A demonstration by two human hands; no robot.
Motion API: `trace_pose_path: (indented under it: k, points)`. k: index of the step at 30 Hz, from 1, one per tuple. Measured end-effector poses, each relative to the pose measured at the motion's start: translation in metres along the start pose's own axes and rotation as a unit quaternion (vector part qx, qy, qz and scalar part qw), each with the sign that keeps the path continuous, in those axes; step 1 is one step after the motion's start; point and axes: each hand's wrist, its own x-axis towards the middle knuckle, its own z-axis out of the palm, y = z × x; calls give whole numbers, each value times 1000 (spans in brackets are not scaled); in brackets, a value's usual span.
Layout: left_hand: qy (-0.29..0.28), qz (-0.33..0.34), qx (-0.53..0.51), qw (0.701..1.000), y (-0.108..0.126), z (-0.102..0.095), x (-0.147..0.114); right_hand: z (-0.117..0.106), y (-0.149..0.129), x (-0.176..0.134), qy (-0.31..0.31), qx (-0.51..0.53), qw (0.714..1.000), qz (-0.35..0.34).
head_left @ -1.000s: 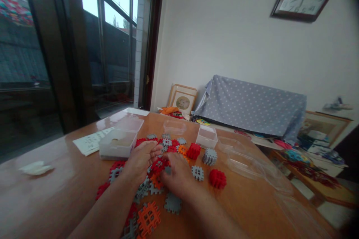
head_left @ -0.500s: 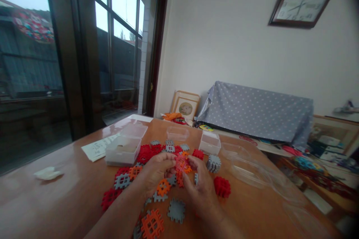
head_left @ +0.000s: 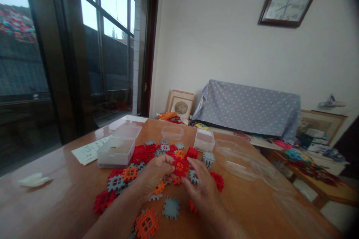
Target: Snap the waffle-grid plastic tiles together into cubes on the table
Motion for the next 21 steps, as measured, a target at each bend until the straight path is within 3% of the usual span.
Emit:
trace_pose_path:
  k: [21]
  points:
    - [-10, -16, -1, 1000, 2, 4, -2, 0, 8, -3, 5, -9, 1000, 5]
